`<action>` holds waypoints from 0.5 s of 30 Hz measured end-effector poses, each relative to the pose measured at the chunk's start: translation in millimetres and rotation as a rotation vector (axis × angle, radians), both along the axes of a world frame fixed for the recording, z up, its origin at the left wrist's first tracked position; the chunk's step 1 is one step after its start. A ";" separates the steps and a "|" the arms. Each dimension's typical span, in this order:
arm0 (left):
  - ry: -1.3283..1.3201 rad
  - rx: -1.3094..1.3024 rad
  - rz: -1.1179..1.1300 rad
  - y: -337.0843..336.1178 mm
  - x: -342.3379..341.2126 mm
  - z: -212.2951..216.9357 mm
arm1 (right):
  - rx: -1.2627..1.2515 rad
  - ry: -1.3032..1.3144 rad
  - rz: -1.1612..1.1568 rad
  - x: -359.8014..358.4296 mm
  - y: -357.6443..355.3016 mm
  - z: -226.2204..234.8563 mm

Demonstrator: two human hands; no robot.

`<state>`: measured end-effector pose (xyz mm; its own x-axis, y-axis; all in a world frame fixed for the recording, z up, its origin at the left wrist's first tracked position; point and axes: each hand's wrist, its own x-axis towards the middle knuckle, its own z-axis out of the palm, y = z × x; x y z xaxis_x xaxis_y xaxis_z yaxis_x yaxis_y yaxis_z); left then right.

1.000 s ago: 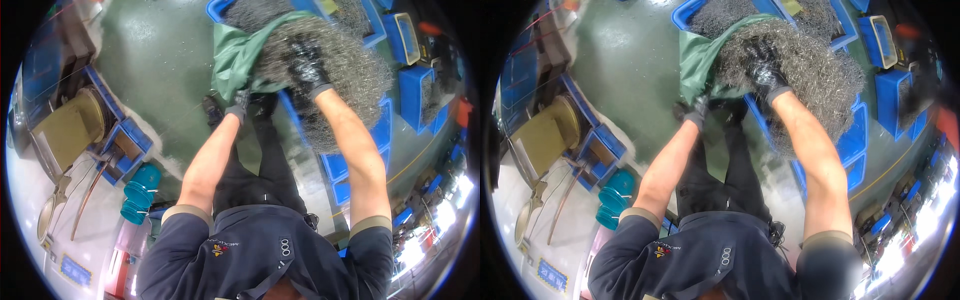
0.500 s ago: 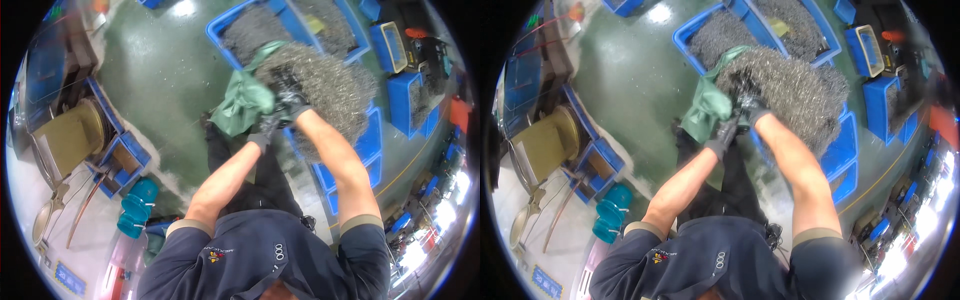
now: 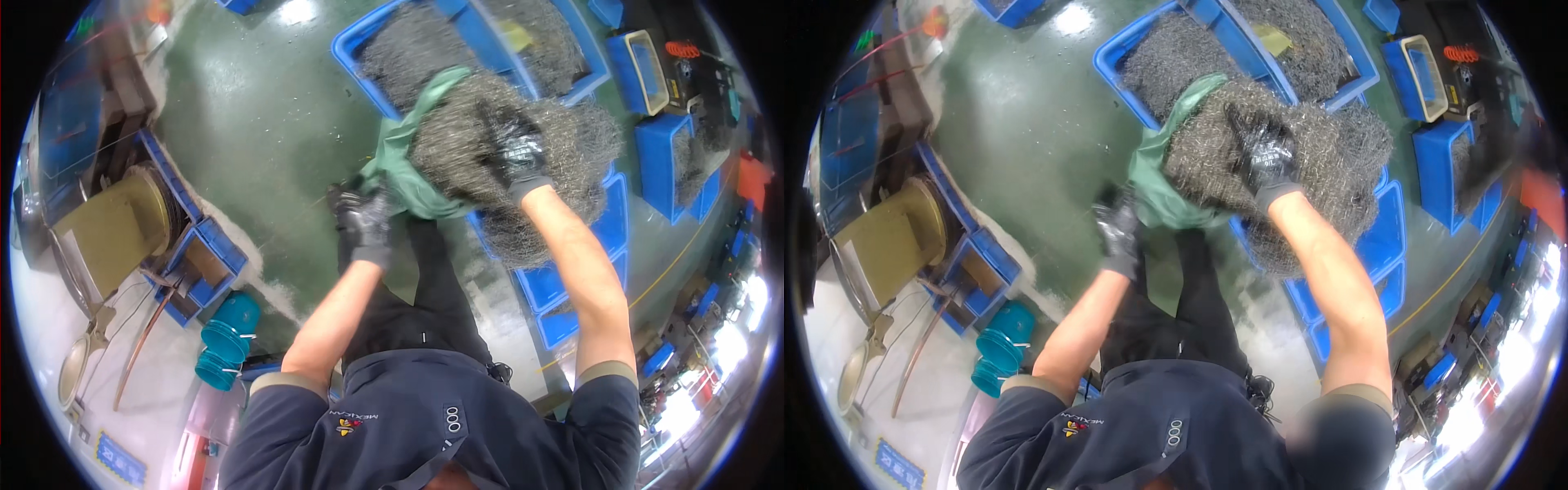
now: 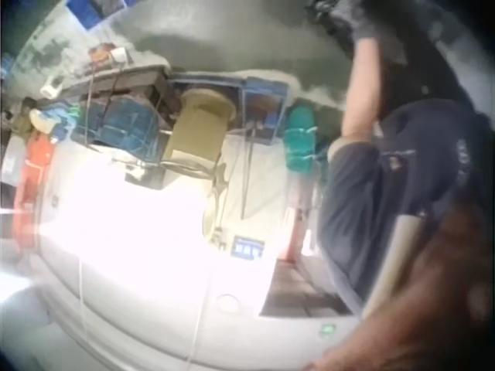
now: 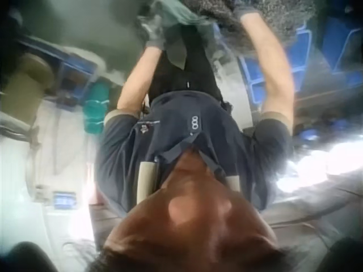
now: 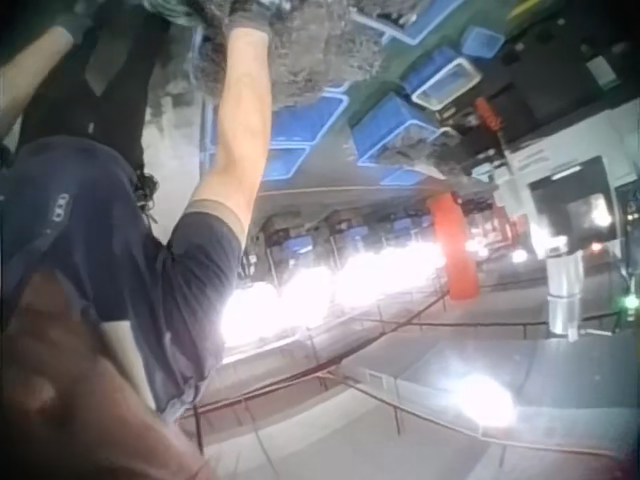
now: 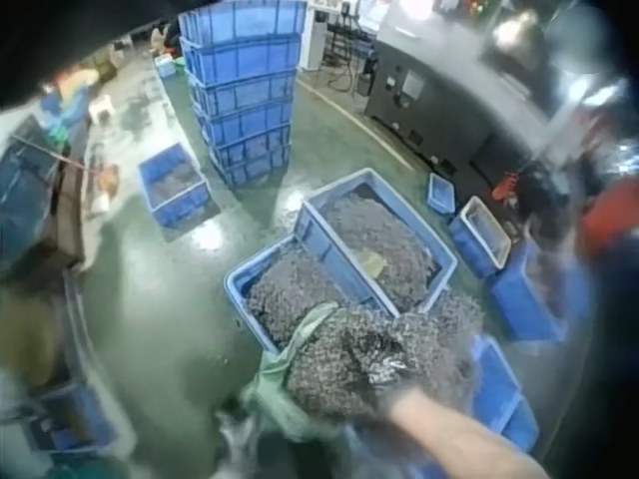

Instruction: Loading small metal hardware parts from bins and sacks into an industrial centrifugal finishing machine.

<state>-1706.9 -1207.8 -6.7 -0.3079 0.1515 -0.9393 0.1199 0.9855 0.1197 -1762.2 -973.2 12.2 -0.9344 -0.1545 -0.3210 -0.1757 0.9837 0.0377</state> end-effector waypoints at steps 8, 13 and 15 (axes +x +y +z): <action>0.504 0.346 0.460 -37.2 -87.3 -161.2 | -0.176 0.003 0.140 6.9 -22.7 -44.4; 0.084 1.577 1.389 -17.0 -89.4 -87.9 | -0.164 -0.296 0.288 13.7 -83.9 -16.1; -0.271 1.137 1.657 66.8 -64.4 20.8 | 0.052 -0.082 0.262 49.5 -29.1 -79.2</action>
<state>-1771.3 -1141.0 14.1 -0.6391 0.3648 -0.6771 -0.7627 -0.4138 0.4970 -1712.7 -1002.3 -67.0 -0.8353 -0.3691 -0.4076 -0.4285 0.9014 0.0618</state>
